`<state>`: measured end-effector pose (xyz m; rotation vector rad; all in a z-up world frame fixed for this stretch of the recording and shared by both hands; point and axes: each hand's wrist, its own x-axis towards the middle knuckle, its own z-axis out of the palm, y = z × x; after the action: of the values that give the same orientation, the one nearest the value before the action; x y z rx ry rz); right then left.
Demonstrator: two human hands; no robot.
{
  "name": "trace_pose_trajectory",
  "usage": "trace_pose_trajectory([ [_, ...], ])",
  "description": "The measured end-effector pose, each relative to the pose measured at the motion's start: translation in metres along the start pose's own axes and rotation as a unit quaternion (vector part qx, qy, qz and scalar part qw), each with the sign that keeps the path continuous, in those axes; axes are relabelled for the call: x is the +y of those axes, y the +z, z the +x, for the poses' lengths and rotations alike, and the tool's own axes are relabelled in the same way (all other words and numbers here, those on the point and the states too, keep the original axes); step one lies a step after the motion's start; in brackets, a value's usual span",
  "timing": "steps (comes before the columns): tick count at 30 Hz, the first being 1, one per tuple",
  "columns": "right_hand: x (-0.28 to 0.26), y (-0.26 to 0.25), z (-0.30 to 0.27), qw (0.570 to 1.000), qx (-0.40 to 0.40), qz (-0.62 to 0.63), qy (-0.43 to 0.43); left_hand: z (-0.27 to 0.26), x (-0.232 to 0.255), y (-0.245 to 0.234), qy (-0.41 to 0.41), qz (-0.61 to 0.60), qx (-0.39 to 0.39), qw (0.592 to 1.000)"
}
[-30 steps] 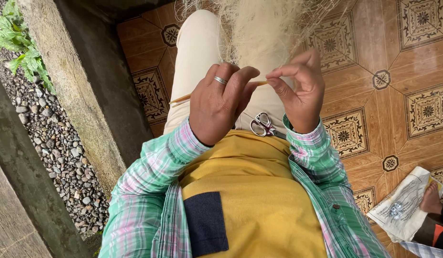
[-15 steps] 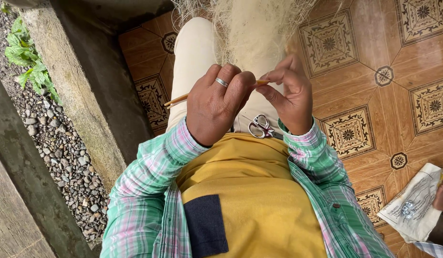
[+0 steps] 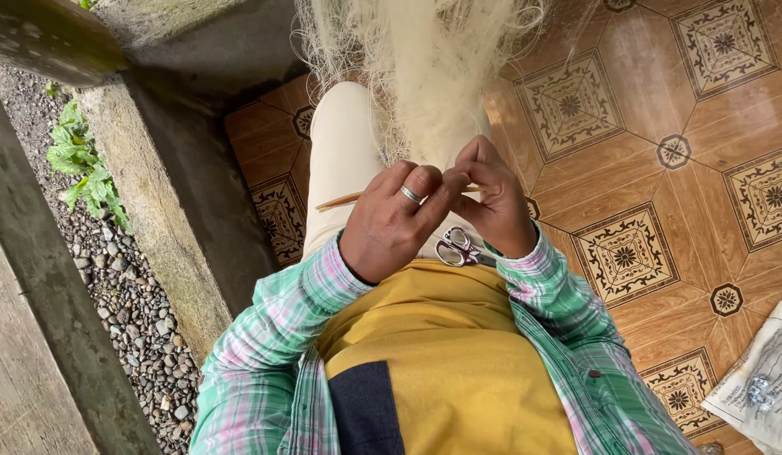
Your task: Repairing a fine-mesh fishing net using a shuttle and scissors
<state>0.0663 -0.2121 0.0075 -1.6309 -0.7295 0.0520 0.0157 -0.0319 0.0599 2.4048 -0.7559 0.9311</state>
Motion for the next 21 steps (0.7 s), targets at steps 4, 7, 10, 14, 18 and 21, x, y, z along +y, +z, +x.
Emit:
trace_pose_trajectory([
  [4, -0.001, 0.000, 0.002, 1.000, -0.002, 0.008, 0.005, 0.000, 0.002, -0.002, -0.027, -0.038, -0.017, 0.999],
  [7, -0.004, -0.001, 0.002, 1.000, -0.007, 0.012, 0.004, -0.003, 0.004, 0.003, -0.050, -0.061, -0.032, 0.996],
  [10, -0.007, 0.002, 0.002, 1.000, -0.002, 0.016, 0.017, -0.006, 0.004, 0.008, -0.020, 0.000, 0.023, 1.000],
  [14, 0.000, 0.001, 0.002, 1.000, -0.001, 0.012, 0.011, -0.008, 0.015, 0.003, -0.005, 0.017, 0.061, 0.998],
  [18, 0.014, -0.002, 0.000, 0.999, -0.010, 0.024, 0.021, -0.001, 0.032, 0.004, 0.008, -0.038, 0.075, 0.996],
  [21, -0.001, 0.000, 0.005, 0.999, -0.016, 0.007, 0.041, 0.001, 0.037, 0.001, 0.033, -0.075, 0.066, 0.994],
])
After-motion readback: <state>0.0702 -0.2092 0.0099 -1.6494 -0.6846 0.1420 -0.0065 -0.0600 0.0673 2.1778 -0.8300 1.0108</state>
